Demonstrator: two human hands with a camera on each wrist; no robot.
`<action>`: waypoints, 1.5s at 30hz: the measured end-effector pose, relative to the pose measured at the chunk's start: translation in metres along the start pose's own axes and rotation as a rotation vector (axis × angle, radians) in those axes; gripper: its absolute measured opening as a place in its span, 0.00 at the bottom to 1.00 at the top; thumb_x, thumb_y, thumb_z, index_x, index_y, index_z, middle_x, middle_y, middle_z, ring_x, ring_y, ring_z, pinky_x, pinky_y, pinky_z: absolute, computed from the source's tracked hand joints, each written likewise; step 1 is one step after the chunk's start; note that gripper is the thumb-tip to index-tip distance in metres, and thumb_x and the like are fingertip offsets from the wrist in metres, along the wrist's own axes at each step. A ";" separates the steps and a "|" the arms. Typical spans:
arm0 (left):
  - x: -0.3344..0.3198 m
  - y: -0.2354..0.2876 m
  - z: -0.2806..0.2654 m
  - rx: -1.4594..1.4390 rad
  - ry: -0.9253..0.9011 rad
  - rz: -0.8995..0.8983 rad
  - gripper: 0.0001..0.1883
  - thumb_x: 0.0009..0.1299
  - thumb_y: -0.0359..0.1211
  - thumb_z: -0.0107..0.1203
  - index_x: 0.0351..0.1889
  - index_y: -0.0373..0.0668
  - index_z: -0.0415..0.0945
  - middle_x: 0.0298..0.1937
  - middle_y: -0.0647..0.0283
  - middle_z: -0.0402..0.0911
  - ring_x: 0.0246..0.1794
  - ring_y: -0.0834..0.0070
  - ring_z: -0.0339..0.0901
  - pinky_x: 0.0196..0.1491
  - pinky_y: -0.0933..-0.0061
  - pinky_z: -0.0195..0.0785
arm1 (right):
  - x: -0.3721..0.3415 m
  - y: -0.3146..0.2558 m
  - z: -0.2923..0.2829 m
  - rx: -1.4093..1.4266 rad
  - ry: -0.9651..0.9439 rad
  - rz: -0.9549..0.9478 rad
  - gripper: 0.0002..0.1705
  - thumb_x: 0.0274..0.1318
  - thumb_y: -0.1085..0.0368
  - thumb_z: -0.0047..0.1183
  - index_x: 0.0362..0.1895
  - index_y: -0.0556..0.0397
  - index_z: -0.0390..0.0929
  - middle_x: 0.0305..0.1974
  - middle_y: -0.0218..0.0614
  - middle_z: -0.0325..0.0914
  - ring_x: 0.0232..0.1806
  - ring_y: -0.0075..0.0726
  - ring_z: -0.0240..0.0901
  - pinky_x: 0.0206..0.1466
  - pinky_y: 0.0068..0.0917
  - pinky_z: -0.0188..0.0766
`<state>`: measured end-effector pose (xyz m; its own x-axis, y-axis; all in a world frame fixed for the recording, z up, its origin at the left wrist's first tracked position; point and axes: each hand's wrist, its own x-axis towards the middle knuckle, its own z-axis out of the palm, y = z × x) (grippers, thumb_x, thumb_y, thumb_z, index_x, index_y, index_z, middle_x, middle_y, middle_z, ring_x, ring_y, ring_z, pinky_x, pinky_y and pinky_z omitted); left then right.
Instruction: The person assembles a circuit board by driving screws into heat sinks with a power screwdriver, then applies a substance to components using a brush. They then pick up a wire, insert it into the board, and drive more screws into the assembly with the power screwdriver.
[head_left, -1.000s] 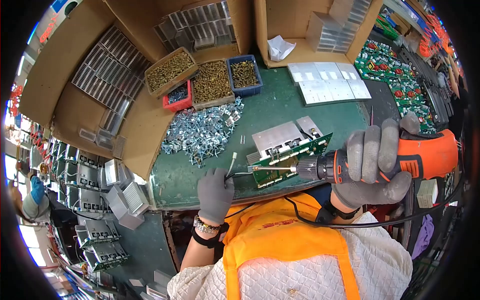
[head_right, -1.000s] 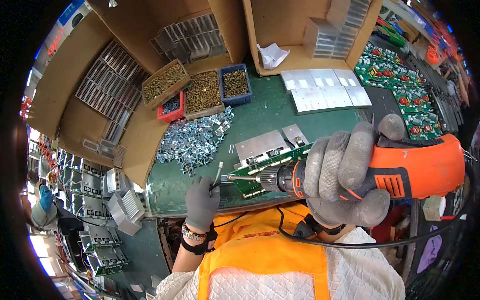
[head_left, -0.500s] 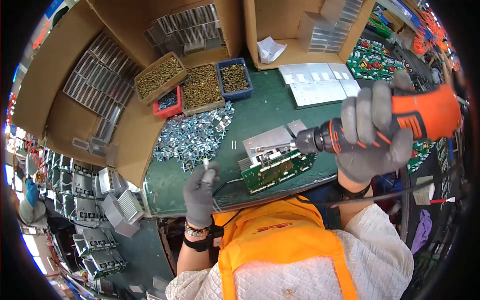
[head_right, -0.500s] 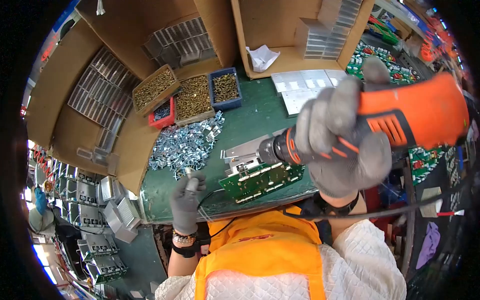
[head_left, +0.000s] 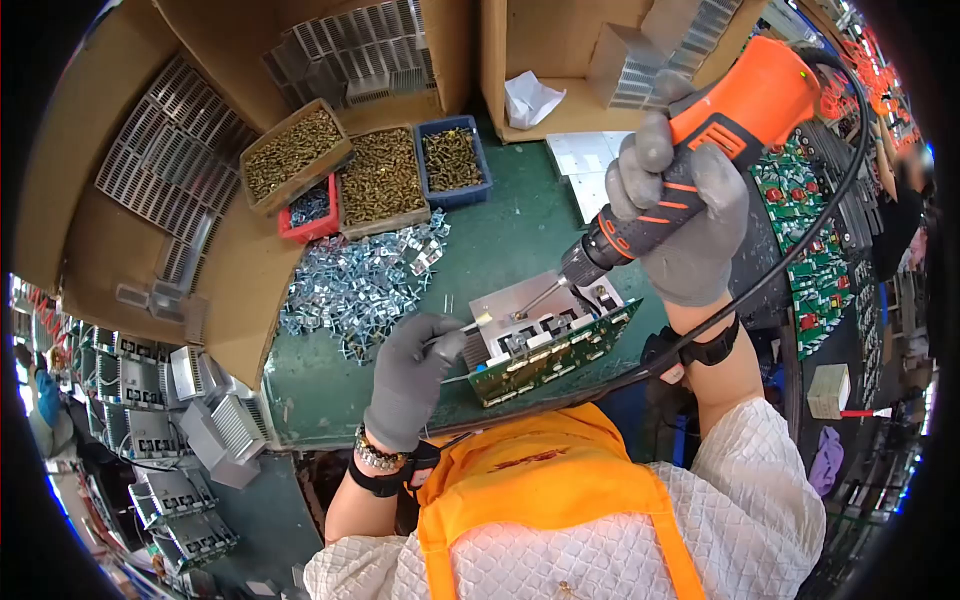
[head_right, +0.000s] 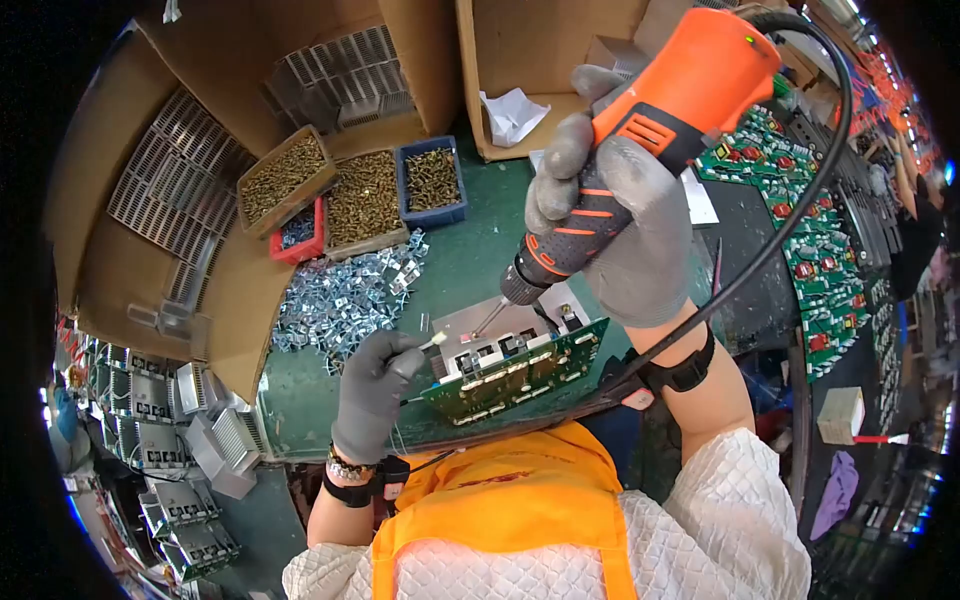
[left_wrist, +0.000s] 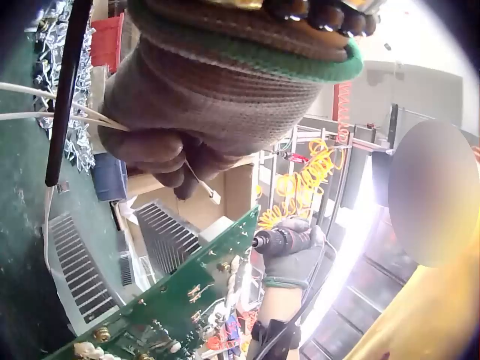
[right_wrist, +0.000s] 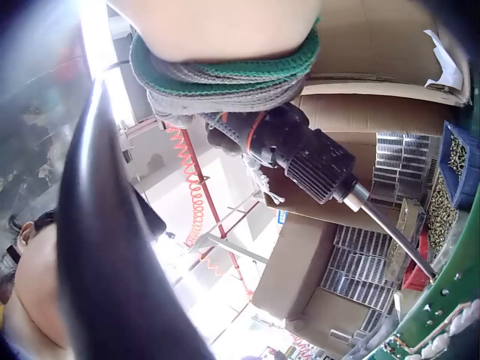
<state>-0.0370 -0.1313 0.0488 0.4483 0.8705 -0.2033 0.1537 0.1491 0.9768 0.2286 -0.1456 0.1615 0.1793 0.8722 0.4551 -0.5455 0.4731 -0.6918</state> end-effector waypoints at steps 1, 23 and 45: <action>0.000 0.002 0.001 0.184 0.007 0.176 0.09 0.69 0.33 0.58 0.40 0.37 0.79 0.32 0.64 0.76 0.31 0.74 0.70 0.35 0.74 0.63 | 0.002 0.001 -0.001 -0.002 0.003 0.001 0.25 0.60 0.62 0.48 0.61 0.49 0.63 0.35 0.32 0.73 0.29 0.29 0.72 0.33 0.32 0.71; 0.004 -0.004 0.008 0.957 0.154 0.864 0.14 0.56 0.29 0.60 0.42 0.48 0.78 0.35 0.63 0.73 0.34 0.61 0.71 0.38 0.60 0.63 | 0.039 0.025 0.034 -0.226 0.109 0.251 0.27 0.54 0.61 0.58 0.56 0.56 0.66 0.29 0.34 0.75 0.26 0.27 0.75 0.31 0.28 0.75; 0.001 -0.012 0.011 0.944 0.183 0.819 0.17 0.51 0.27 0.60 0.40 0.49 0.78 0.33 0.65 0.73 0.33 0.62 0.72 0.36 0.60 0.62 | 0.049 0.037 0.055 -0.330 -0.082 0.354 0.28 0.52 0.61 0.61 0.56 0.57 0.69 0.28 0.34 0.76 0.24 0.26 0.75 0.29 0.27 0.75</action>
<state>-0.0285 -0.1377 0.0364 0.5929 0.6120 0.5234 0.4903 -0.7899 0.3683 0.1724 -0.0924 0.1886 -0.0427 0.9802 0.1931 -0.2703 0.1747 -0.9468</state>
